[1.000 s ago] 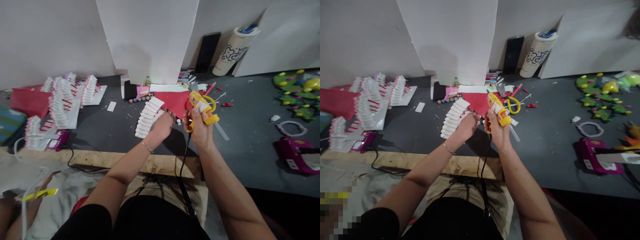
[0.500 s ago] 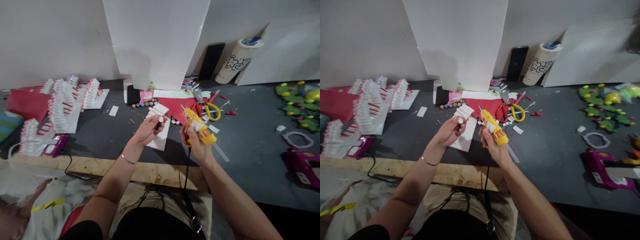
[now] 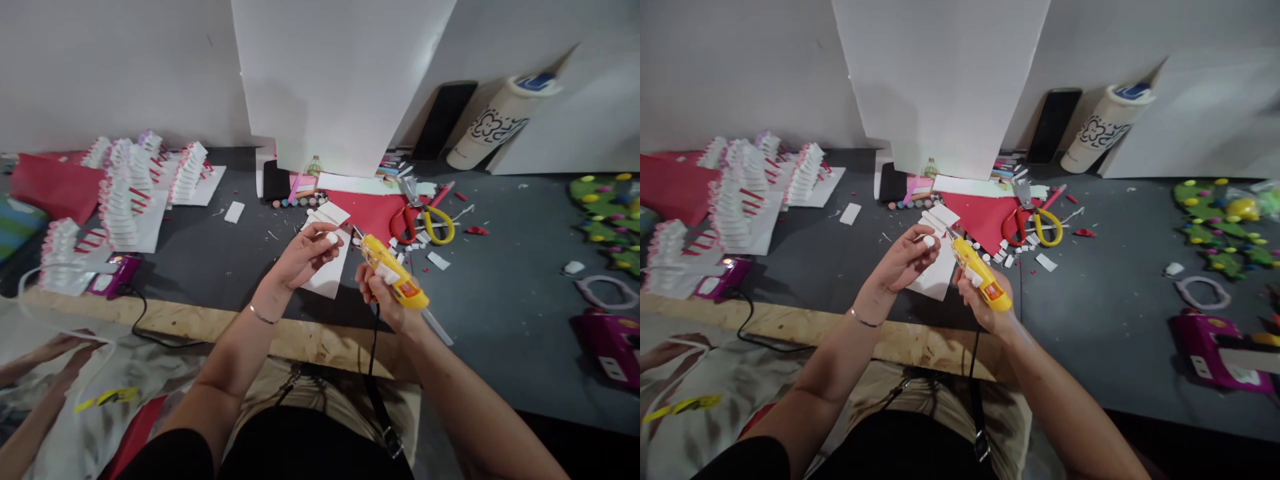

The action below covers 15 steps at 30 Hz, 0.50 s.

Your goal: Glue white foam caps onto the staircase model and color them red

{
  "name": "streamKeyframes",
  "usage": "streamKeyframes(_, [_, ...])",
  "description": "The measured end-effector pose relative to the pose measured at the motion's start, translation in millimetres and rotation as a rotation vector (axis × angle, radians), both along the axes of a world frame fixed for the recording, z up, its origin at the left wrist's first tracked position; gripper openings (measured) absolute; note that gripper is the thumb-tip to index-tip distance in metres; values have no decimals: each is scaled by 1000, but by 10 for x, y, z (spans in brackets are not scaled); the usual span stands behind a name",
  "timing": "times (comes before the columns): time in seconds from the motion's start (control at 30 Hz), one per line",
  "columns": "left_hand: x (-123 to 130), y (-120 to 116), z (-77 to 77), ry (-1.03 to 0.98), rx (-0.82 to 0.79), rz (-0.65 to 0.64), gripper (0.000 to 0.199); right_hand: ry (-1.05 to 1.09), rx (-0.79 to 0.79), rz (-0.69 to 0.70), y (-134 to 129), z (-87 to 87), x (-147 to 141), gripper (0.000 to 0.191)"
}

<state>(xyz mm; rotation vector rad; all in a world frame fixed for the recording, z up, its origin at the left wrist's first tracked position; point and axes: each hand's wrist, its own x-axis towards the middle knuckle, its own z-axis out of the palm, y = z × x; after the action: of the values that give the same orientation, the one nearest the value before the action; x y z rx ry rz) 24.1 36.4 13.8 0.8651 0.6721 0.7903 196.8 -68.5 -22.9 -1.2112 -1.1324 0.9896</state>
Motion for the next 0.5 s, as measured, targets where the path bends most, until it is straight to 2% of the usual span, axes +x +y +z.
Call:
streamKeyframes(0.17, [26,13,-20,-44,-18,-23,32,20,13,-44,45,39,-19,49])
streamKeyframes(0.33, [22,27,-35,-49,-17,18,30,26,16,-49,56,20,-11,53])
streamKeyframes(0.5, [14,31,-44,-13,0,36,25,1,-5,24,12,-22,12,47])
